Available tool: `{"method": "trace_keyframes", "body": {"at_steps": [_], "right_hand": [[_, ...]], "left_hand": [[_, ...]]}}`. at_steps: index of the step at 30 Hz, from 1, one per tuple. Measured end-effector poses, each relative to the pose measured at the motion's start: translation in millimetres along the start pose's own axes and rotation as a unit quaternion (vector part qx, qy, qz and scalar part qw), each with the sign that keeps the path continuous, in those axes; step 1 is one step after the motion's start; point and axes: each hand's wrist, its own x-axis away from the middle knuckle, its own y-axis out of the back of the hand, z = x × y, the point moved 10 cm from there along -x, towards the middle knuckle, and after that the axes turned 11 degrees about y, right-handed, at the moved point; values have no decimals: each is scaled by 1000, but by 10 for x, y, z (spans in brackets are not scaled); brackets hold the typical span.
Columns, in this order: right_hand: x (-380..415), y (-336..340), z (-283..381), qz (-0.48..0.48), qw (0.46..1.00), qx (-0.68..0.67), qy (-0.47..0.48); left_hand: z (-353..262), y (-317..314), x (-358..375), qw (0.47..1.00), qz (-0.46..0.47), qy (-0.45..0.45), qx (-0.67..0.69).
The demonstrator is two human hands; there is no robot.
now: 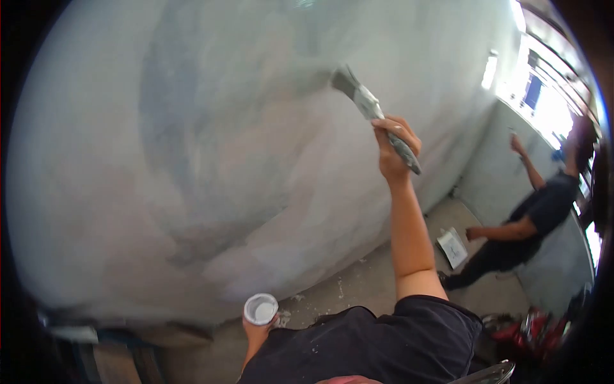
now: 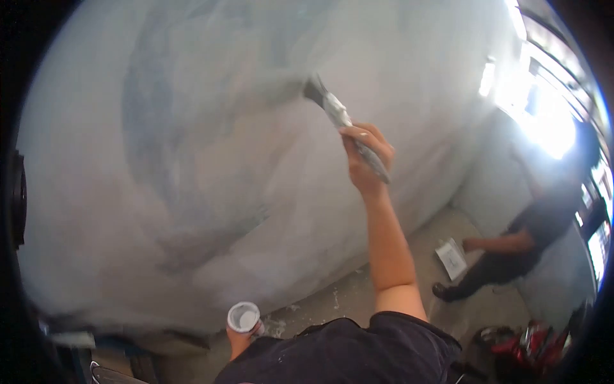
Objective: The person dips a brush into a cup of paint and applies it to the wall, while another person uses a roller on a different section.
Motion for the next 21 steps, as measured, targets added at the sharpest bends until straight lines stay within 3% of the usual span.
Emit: {"method": "trace_keyframes", "body": {"at_steps": [1,2,3,4,5,7,8,9,11,15,16,21], "right_hand": [[-62,32,-93,-39,998,31,23],[31,-37,-103,-8,986,136,98],[149,-98,-76,76,978,170,89],[553,-212,-235,124,970,164,132],[690,-327,54,194,970,68,127],[1563,-650,360,271,957,4,101],[1929,-741,599,330,931,-134,-75],[2335,-803,934,373,919,-118,-42],[2955,-620,1387,432,877,-150,-149],[4090,146,1916,349,886,-75,-296],[4636,-315,1691,364,869,-39,-335],[4821,203,2146,287,841,25,-458]], "left_hand": [[102,31,-143,1000,-16,-5,-24],[-115,-16,-288,999,-16,-18,-45],[-439,-16,-129,998,15,-62,-22],[-921,-23,81,994,47,-98,4],[-944,-224,11,988,98,-116,9],[-950,-317,-13,981,143,-129,11],[-901,-205,-13,980,149,-130,3],[-787,-94,-56,980,153,-129,-5],[-662,-29,-40,978,168,-127,-7],[-224,157,5,979,179,-97,6],[397,220,-762,979,191,-69,20],[819,287,-882,977,208,-48,16]]}}
